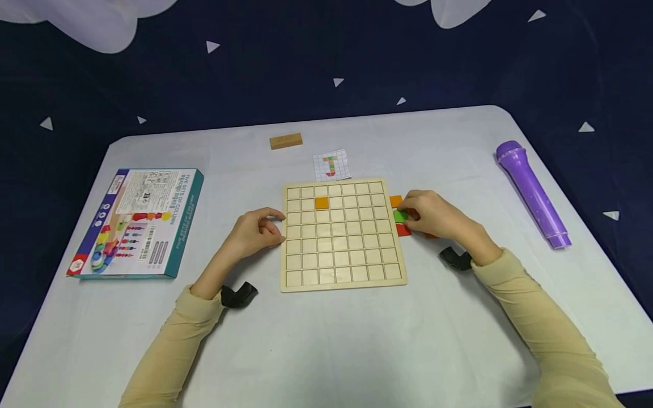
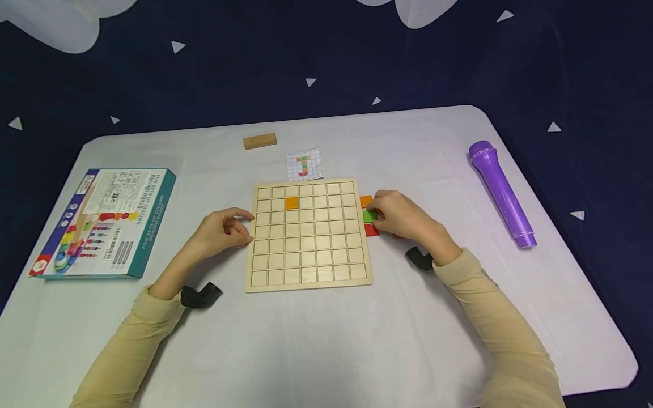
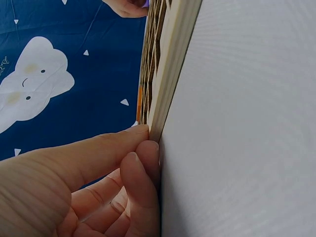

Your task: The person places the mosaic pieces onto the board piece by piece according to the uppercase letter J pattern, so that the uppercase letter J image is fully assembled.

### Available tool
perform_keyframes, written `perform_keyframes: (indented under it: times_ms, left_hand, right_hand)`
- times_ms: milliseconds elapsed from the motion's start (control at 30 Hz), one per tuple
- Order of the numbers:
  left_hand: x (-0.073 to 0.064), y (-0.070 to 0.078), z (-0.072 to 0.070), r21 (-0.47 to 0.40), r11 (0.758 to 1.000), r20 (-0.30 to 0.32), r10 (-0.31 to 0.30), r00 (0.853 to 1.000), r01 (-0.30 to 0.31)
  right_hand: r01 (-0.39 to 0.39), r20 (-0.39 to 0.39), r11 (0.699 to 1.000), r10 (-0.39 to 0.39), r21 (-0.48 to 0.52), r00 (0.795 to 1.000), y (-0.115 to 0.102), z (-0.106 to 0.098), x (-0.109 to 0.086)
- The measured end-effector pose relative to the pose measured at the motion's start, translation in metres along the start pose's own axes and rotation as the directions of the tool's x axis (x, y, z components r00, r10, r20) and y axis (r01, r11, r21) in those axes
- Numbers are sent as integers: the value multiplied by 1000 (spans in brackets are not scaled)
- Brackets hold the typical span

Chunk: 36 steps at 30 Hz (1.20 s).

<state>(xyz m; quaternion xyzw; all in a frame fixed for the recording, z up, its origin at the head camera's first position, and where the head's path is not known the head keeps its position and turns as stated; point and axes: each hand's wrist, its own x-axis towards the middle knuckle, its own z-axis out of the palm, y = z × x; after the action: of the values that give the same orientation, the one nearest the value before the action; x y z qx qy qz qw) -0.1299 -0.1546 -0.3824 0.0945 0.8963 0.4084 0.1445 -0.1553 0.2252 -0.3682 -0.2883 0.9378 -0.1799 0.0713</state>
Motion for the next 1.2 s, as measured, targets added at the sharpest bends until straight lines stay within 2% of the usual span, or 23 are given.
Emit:
perform_keyframes:
  times_ms: [667,1000,1200]
  left_hand:
    - [0,-2,0,-5,1000,-9,13,1000,-13]
    - [0,-2,0,-4,1000,-1,21,1000,-21]
    - [-1,-4,-1,-26,998,-14,64,998,-65]
  right_hand:
    - [38,-63,999,-38,-8,997,-6,-12,3]
    - [73,-70,997,-72,3,995,-13,-12,19]
    - [97,-77,995,-96,8,992,-20,-10,32]
